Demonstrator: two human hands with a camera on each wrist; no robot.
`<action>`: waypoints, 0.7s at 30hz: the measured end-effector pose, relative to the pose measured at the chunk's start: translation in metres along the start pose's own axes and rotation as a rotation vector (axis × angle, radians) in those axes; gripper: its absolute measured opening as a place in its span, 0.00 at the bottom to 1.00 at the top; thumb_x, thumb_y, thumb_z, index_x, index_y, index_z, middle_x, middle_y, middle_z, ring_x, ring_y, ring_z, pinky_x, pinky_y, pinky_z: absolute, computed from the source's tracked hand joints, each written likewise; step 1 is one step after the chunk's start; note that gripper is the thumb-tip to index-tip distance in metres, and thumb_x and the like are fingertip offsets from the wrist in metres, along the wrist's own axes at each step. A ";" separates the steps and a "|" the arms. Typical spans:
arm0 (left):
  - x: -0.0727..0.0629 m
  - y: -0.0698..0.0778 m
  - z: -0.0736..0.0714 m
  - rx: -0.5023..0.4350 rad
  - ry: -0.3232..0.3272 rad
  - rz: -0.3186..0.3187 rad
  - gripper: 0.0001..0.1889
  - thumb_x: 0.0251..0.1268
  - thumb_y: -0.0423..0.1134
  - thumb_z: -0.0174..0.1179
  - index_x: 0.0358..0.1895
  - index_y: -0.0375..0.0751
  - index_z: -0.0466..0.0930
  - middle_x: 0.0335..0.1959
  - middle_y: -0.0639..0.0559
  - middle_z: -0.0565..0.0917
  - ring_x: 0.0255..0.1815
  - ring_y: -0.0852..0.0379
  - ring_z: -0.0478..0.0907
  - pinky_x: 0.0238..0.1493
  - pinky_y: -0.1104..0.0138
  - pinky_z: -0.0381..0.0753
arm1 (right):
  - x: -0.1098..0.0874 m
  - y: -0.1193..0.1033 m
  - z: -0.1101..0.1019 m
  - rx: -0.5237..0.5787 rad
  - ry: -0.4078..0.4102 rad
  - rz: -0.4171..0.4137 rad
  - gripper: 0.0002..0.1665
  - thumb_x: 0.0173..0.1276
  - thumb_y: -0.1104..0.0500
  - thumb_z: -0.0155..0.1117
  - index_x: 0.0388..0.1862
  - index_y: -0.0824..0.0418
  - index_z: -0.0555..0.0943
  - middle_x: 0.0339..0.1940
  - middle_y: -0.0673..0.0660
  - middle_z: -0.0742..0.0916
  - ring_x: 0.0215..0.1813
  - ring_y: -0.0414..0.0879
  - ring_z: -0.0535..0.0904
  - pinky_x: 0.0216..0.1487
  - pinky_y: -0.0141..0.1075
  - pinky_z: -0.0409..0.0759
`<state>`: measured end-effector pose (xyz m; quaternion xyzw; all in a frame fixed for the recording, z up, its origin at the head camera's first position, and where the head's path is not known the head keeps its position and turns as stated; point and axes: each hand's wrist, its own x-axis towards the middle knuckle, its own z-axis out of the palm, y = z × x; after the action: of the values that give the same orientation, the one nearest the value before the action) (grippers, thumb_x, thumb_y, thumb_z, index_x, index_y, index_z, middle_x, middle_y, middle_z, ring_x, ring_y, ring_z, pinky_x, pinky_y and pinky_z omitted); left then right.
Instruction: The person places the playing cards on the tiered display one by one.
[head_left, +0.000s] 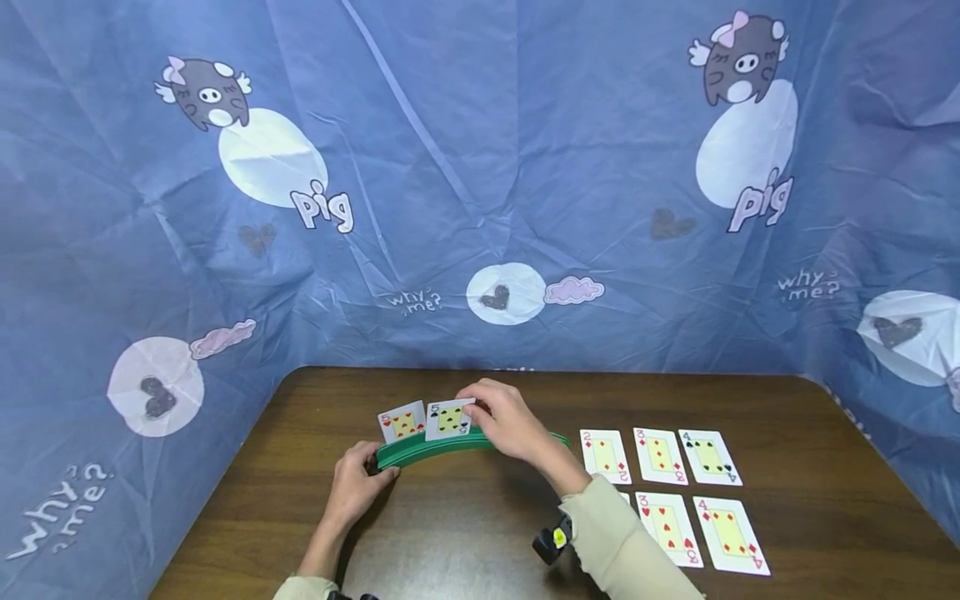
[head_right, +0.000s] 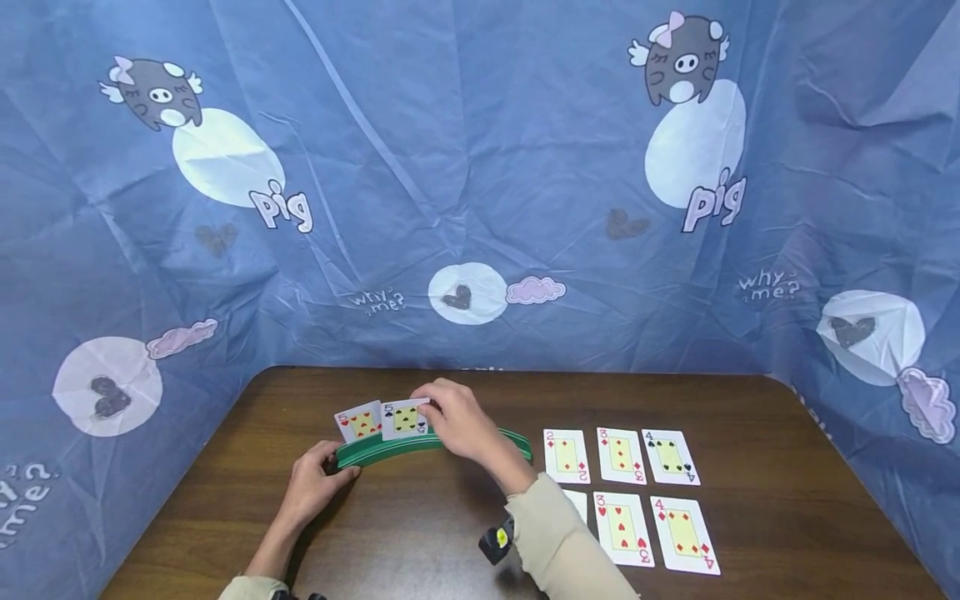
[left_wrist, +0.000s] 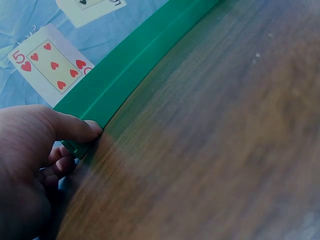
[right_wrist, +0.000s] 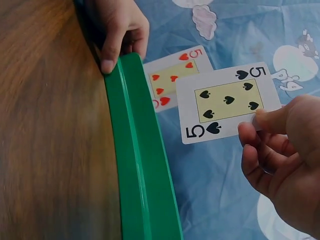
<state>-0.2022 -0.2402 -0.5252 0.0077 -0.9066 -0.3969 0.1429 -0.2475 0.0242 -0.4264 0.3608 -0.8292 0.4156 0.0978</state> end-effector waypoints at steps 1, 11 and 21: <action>0.000 0.000 0.000 0.001 -0.001 0.001 0.13 0.46 0.29 0.74 0.38 0.35 0.86 0.33 0.47 0.81 0.38 0.54 0.72 0.42 0.64 0.67 | 0.001 0.000 0.002 0.002 -0.006 0.005 0.09 0.72 0.66 0.60 0.47 0.62 0.84 0.35 0.55 0.84 0.32 0.37 0.77 0.37 0.28 0.75; 0.000 0.002 0.001 -0.002 -0.023 -0.015 0.13 0.46 0.30 0.74 0.38 0.35 0.86 0.34 0.46 0.82 0.39 0.53 0.73 0.43 0.64 0.67 | 0.012 -0.011 0.023 0.003 -0.028 0.043 0.09 0.71 0.66 0.61 0.47 0.62 0.85 0.34 0.55 0.84 0.33 0.38 0.75 0.36 0.28 0.74; 0.001 0.001 -0.001 -0.013 -0.035 -0.044 0.13 0.48 0.29 0.72 0.40 0.34 0.85 0.35 0.46 0.81 0.39 0.54 0.71 0.43 0.64 0.67 | 0.020 -0.016 0.046 0.022 -0.051 0.086 0.09 0.71 0.64 0.62 0.46 0.60 0.86 0.42 0.56 0.87 0.39 0.41 0.78 0.39 0.28 0.76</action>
<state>-0.2026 -0.2401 -0.5235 0.0198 -0.9060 -0.4060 0.1183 -0.2449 -0.0272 -0.4360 0.3365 -0.8415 0.4190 0.0549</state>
